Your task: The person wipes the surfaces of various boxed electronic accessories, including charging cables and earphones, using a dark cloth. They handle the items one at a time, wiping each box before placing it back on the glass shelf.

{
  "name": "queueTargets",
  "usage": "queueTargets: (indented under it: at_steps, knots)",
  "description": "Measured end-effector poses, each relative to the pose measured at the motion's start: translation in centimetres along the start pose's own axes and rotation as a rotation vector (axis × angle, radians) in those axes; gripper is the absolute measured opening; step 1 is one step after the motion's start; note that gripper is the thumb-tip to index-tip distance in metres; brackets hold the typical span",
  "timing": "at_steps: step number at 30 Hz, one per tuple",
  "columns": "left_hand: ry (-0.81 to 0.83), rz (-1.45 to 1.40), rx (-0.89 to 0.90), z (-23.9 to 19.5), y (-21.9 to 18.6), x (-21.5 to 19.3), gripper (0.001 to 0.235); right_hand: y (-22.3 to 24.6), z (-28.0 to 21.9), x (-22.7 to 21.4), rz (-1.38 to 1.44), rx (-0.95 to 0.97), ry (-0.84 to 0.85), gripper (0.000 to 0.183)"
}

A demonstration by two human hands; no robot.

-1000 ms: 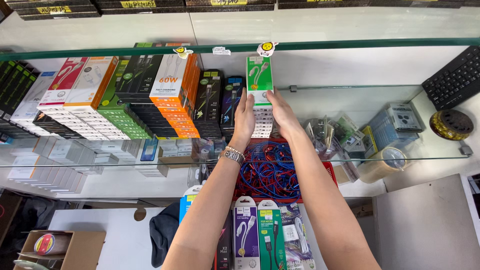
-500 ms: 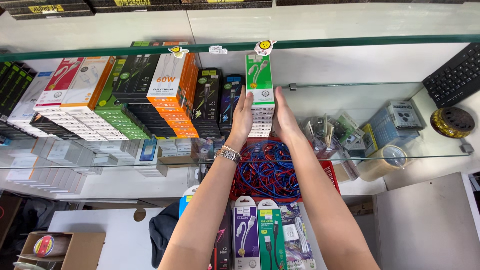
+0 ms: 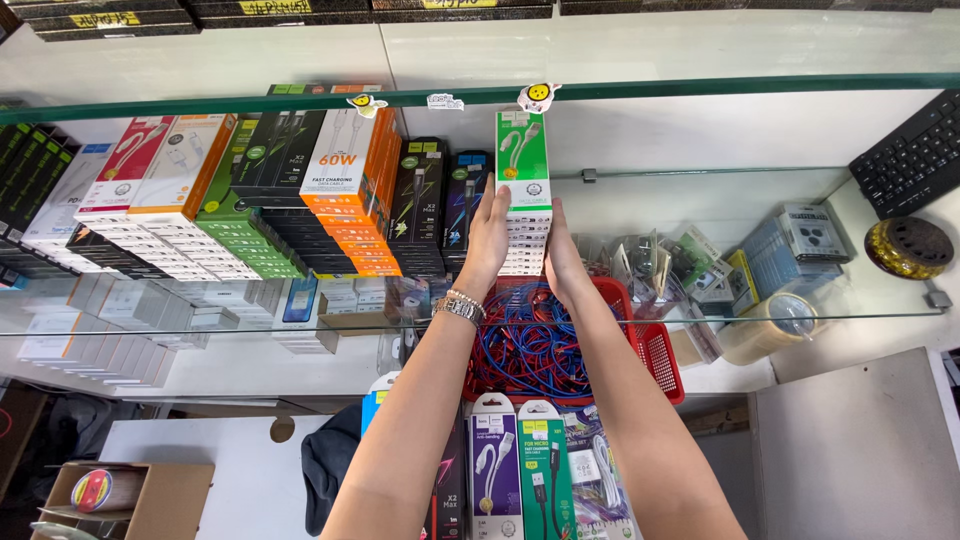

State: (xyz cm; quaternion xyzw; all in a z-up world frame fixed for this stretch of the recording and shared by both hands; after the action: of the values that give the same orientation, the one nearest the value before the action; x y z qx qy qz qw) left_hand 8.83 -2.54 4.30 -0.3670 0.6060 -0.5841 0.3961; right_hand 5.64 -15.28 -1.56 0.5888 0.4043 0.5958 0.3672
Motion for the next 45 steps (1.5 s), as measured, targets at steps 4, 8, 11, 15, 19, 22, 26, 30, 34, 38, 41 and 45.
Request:
queueTargets:
  at_steps: [4, 8, 11, 15, 19, 22, 26, 30, 34, 38, 41, 45]
  knots:
    - [-0.011, 0.004, 0.034, -0.1, -0.4, 0.1, 0.076, 0.6, -0.2, 0.2, -0.022, -0.011, -0.017, 0.084]
    - [-0.033, 0.056, 0.003, -0.5, -0.9, 0.1, 0.08, 2.0, -1.6, -0.3, -0.196, 0.053, -0.389, 0.084]
    - [-0.117, 0.072, 0.095, -2.3, -1.0, -0.3, 0.077, 3.8, -3.9, 0.9, -0.329, -0.309, -0.435, 0.07]
    - [-0.277, 0.12, 0.346, -6.6, -0.8, 0.1, 0.059, 3.5, -7.5, 4.1, -0.441, -0.468, -0.459, 0.044]
    - [-0.34, 0.076, 0.362, -11.6, 0.4, 0.0, 0.042, 1.6, -10.8, 7.2, -0.404, -0.486, -0.391, 0.031]
    - [-0.363, 0.041, 0.279, -15.0, 1.7, -0.6, 0.033, -1.0, -12.3, 9.7, -0.379, -0.443, -0.267, 0.027]
    - [-0.366, -0.026, 0.27, -19.3, 3.8, -3.2, 0.025, -4.9, -13.5, 13.3, -0.435, -0.4, -0.128, 0.02]
    - [-0.418, -0.142, 0.252, -23.5, 6.4, -7.6, 0.023, -8.8, -14.3, 17.0, -0.329, -0.272, 0.025, 0.019]
    - [-0.523, -0.226, 0.225, -27.3, 8.4, -12.4, 0.024, -12.1, -15.4, 20.9, -0.379, -0.107, 0.154, 0.018]
    - [-0.644, -0.15, 0.117, -31.2, 11.1, -17.0, 0.025, -15.5, -16.4, 24.3, -0.385, -0.045, 0.282, 0.022]
    - [-0.756, -0.001, 0.056, -34.2, 14.2, -20.4, 0.025, -19.5, -17.0, 26.6, -0.494, 0.073, 0.265, 0.039]
    - [-0.746, 0.155, -0.22, -38.3, 21.2, -24.4, 0.03, -26.6, -18.0, 30.2, -0.508, 0.216, 0.351, 0.063]
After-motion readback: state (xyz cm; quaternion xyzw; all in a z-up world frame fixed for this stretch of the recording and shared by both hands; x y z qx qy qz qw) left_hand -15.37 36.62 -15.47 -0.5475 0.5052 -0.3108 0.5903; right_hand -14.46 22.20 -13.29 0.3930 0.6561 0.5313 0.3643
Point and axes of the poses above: each hand's wrist, its own z-axis towards the middle knuckle, its own x-axis out of the palm, y = z × x, the point moved 3 cm from there along z, towards the middle knuckle, and after that the axes turned 10 degrees about y, right-handed, at the moved point
